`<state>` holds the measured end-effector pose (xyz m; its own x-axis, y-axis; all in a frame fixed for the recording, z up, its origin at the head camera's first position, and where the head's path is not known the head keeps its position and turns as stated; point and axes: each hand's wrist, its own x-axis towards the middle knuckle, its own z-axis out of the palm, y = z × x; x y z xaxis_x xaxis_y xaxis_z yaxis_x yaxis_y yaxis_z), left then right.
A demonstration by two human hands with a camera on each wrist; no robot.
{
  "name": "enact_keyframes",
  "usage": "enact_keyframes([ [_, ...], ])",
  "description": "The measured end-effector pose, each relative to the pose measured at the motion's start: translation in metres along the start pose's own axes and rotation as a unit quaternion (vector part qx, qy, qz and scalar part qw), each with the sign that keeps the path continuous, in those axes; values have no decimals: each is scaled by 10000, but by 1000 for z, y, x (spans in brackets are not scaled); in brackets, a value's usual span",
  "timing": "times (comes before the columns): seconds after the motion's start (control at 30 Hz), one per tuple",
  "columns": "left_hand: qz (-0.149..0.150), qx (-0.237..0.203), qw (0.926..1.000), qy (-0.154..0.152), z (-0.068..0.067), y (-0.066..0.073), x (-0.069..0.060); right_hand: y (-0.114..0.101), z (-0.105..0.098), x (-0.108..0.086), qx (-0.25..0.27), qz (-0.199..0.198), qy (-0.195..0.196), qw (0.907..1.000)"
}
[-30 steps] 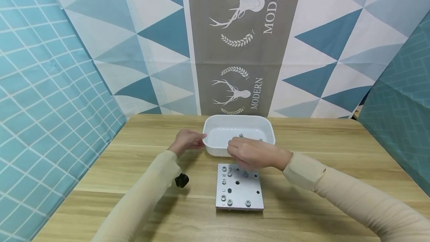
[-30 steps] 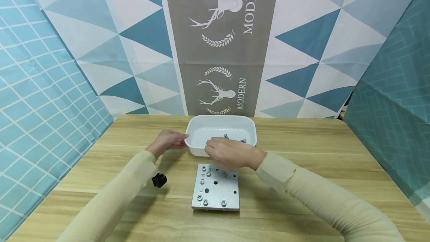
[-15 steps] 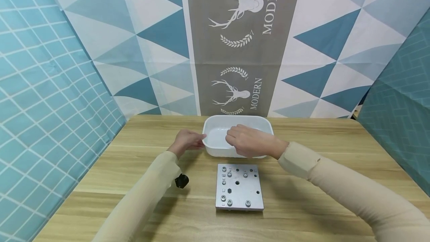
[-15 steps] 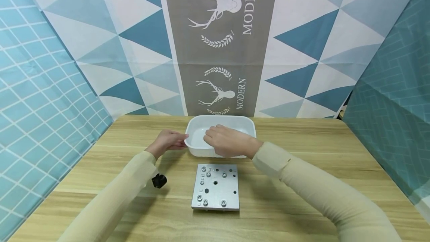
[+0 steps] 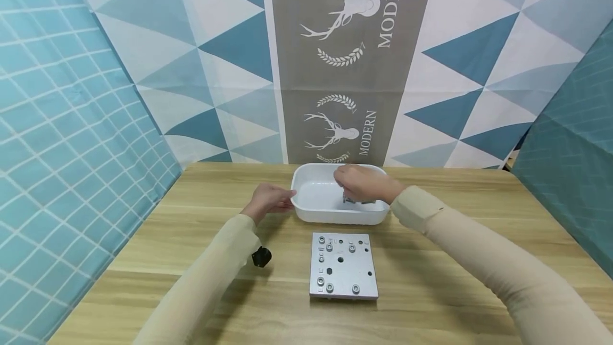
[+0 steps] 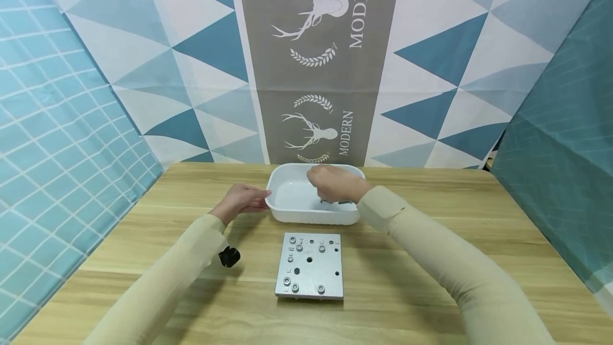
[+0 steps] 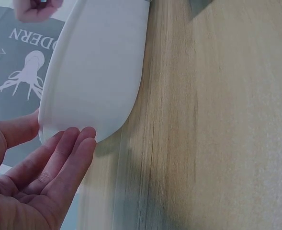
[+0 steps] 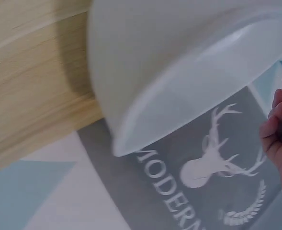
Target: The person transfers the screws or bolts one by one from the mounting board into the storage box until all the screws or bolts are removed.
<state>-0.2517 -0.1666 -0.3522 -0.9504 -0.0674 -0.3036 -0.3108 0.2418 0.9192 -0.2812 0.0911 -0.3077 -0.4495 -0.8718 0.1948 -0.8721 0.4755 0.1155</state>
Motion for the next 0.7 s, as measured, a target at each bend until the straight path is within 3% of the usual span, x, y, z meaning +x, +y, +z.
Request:
enact_keyframes([
  [0.07,-2,-3,10000,-5,1,0,0,6,4,-2,50,189,-160,9997],
  [0.3,14,77,10000,-44,0,0,-3,12,14,-6,188,-83,129,9997],
  [0.7,-94,125,9999,17,0,2,-2,-2,0,-12,624,70,-103,9980],
])
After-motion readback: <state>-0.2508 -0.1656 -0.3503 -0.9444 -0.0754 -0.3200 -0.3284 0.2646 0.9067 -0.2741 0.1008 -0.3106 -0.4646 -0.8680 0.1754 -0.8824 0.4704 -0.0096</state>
